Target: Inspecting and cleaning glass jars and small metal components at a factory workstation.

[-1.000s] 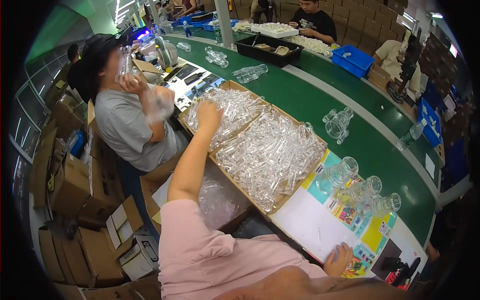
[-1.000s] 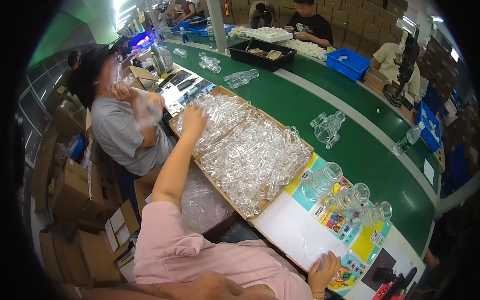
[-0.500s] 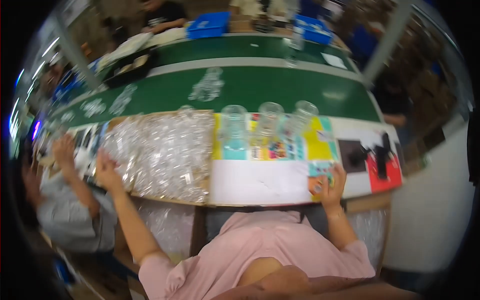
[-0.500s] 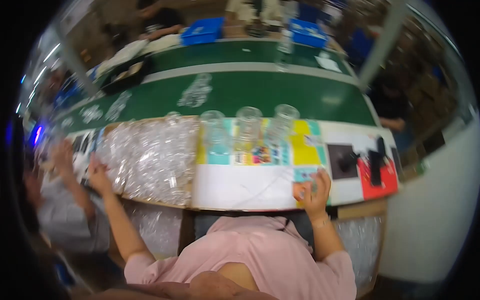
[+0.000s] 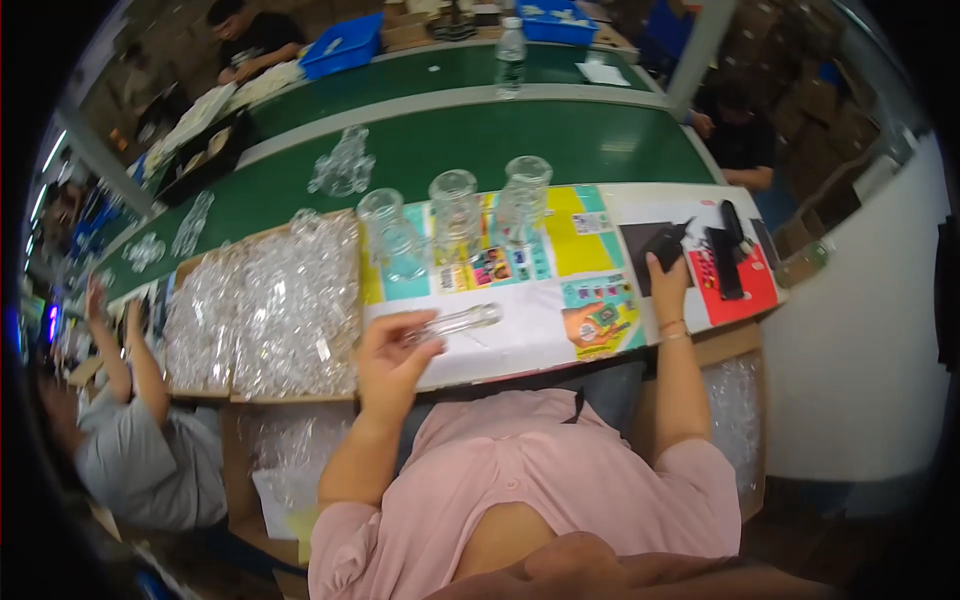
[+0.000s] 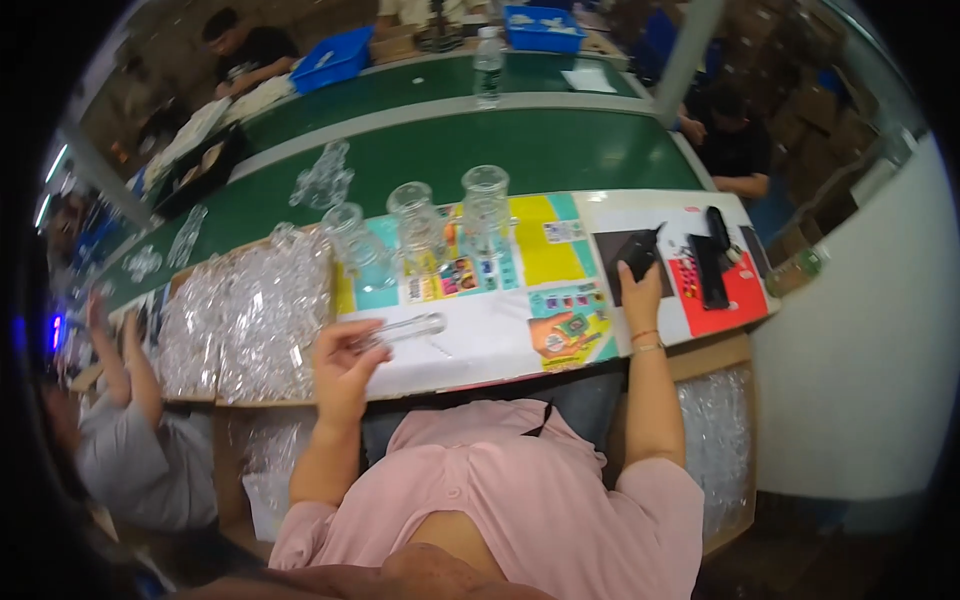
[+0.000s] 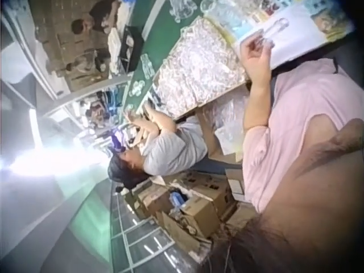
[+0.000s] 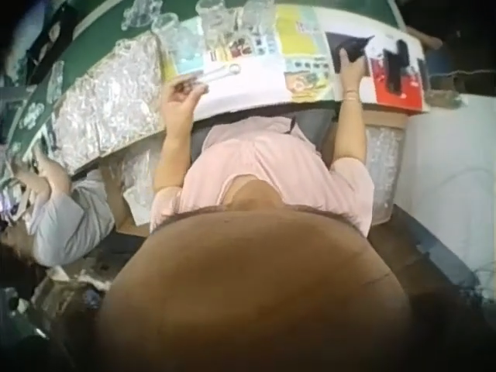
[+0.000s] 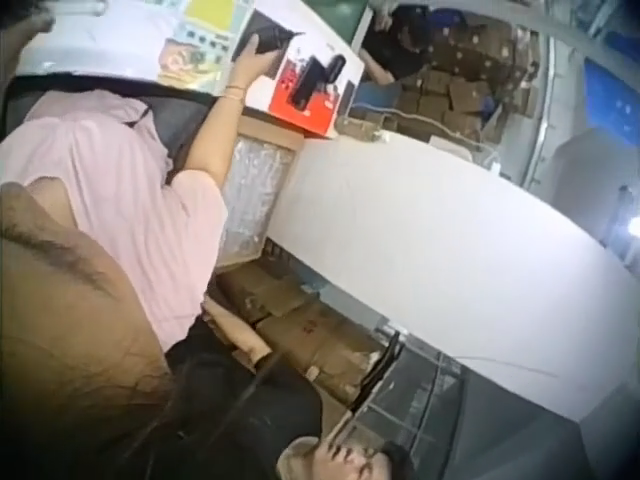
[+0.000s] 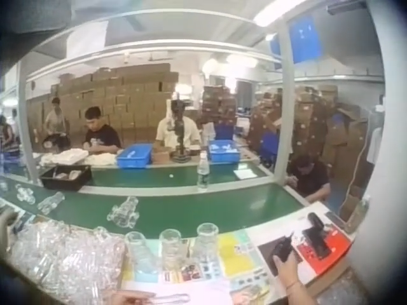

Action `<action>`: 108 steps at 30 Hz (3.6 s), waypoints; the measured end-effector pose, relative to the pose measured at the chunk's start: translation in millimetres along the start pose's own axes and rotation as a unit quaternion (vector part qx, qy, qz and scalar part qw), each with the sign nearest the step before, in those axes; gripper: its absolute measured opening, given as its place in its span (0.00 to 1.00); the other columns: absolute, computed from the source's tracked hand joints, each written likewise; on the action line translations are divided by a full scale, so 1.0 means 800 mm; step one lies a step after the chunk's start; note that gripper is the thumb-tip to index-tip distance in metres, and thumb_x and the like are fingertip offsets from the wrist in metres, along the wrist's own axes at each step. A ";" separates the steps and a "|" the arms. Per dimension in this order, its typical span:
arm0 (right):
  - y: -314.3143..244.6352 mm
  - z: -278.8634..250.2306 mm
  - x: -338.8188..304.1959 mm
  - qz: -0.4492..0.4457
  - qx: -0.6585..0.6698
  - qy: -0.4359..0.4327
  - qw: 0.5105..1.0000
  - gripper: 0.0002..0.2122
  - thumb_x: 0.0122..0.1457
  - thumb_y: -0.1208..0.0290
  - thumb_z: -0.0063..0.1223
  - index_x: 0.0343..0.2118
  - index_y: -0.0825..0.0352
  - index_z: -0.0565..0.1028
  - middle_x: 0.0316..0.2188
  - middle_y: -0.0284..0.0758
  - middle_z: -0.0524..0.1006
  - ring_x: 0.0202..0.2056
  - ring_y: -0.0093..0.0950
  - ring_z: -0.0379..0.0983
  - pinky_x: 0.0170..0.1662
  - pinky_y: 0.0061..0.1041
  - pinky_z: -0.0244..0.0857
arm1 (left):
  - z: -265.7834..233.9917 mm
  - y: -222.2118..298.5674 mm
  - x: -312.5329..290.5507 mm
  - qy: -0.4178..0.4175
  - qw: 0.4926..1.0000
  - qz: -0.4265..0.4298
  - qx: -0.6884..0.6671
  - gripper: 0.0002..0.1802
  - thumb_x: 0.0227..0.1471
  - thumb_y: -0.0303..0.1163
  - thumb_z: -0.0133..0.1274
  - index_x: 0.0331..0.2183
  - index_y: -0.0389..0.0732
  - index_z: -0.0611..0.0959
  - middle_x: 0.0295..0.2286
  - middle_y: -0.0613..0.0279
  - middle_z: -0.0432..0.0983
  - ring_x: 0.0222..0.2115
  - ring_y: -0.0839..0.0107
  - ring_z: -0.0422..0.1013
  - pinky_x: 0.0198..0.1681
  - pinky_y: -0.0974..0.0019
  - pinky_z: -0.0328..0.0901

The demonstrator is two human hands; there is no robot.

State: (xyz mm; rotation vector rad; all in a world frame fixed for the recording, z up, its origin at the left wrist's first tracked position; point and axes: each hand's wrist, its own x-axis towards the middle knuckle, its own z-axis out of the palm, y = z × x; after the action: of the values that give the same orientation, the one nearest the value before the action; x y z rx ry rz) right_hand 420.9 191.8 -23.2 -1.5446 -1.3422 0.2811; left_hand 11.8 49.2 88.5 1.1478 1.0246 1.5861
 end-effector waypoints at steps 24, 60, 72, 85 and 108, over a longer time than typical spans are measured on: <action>-0.329 0.016 -0.075 0.174 0.679 -0.194 0.687 0.18 0.57 0.57 0.42 0.38 0.70 0.64 0.29 0.34 0.66 0.25 0.22 0.63 0.26 0.18 0.58 | 0.038 0.001 -0.028 -0.040 0.995 0.086 -0.038 0.19 0.40 0.13 0.55 0.34 0.37 0.66 0.40 0.39 0.69 0.41 0.64 0.70 0.41 0.67 0.69; -0.342 -0.004 -0.109 -0.161 0.341 -0.214 0.901 0.24 0.51 0.48 0.50 0.33 0.69 0.65 0.30 0.36 0.67 0.30 0.23 0.64 0.34 0.21 0.60 | 0.036 -0.006 -0.028 -0.040 0.976 0.209 0.039 0.22 0.37 0.13 0.57 0.37 0.37 0.71 0.40 0.46 0.71 0.37 0.67 0.71 0.36 0.70 0.67; -0.339 -0.023 -0.101 -0.430 0.295 -0.265 0.811 0.23 0.41 0.73 0.63 0.40 0.71 0.65 0.28 0.38 0.71 0.26 0.31 0.72 0.27 0.23 0.66 | 0.028 0.005 -0.021 -0.036 0.947 0.245 0.205 0.24 0.33 0.18 0.62 0.38 0.35 0.75 0.37 0.50 0.74 0.36 0.65 0.72 0.40 0.69 0.66; -0.330 -0.021 -0.107 -0.437 0.355 -0.280 0.778 0.24 0.45 0.70 0.61 0.43 0.64 0.62 0.36 0.39 0.69 0.29 0.36 0.71 0.32 0.30 0.67 | 0.025 0.012 -0.030 -0.105 0.972 -0.056 -0.201 0.24 0.45 0.22 0.55 0.45 0.33 0.67 0.39 0.46 0.72 0.38 0.68 0.71 0.42 0.68 0.66; -0.332 -0.031 -0.110 -0.379 0.342 -0.351 0.785 0.23 0.43 0.75 0.62 0.43 0.62 0.64 0.36 0.39 0.69 0.31 0.36 0.70 0.31 0.29 0.69 | 0.016 -0.002 -0.029 -0.066 0.982 0.159 0.081 0.23 0.40 0.18 0.58 0.40 0.34 0.69 0.39 0.44 0.71 0.38 0.60 0.71 0.43 0.62 0.65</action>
State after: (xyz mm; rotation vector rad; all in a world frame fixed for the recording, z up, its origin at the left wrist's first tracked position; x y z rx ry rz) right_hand 249.2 66.3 160.4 -0.1865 -2.0123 0.7692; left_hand 28.3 28.5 84.9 1.5697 0.9302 1.6672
